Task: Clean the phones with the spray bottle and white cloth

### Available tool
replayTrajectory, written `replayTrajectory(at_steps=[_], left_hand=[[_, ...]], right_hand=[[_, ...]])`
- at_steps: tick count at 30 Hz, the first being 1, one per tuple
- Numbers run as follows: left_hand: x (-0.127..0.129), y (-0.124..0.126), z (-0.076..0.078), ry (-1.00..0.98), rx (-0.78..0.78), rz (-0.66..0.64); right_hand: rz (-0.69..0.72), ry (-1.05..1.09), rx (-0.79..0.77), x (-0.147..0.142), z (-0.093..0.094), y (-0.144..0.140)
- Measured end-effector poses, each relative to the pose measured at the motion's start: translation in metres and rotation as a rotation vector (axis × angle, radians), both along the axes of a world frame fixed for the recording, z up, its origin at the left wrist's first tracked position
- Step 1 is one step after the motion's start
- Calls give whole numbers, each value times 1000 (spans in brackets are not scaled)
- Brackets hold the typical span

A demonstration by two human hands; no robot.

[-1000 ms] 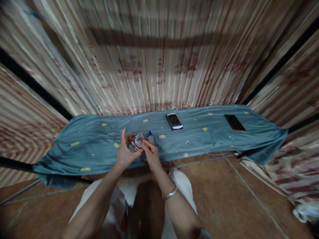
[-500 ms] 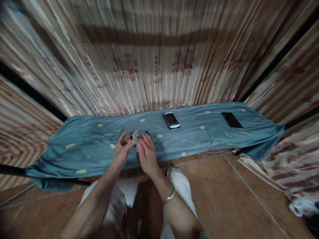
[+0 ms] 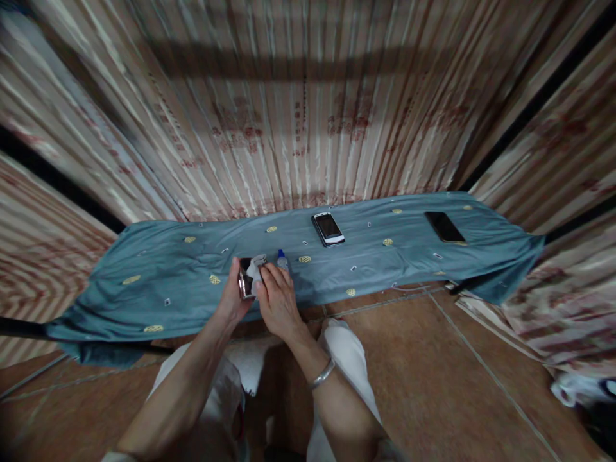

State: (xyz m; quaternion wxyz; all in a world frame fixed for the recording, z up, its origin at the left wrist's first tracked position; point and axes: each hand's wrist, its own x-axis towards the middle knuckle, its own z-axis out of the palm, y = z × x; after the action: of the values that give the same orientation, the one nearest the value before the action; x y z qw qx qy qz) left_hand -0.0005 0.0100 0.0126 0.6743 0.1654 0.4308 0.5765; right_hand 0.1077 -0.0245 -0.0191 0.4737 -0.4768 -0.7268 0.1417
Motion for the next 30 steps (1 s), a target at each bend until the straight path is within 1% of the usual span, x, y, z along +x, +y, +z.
replayTrajectory(at_steps=[2,4,10,16,21,30], left_hand=[[2,-3,4,-24,-26,-41],[5,-5,4,-31,-52,-65],[11,-10,-1,-26,-98,-100],[6,-13,-5,45,-26,-114],[2,-14,-11,75,-1,-105],[0,-17,-21,48,13,-91]], right_hand=[[-39,-29,-7,3,-1,2],[-56,-45,-17,6,-2,3],[-71,-9,-47,13,-3,4],[-24,37,-47,13,-3,3],[25,57,-42,10,-2,2],[126,85,-35,2,3,1]])
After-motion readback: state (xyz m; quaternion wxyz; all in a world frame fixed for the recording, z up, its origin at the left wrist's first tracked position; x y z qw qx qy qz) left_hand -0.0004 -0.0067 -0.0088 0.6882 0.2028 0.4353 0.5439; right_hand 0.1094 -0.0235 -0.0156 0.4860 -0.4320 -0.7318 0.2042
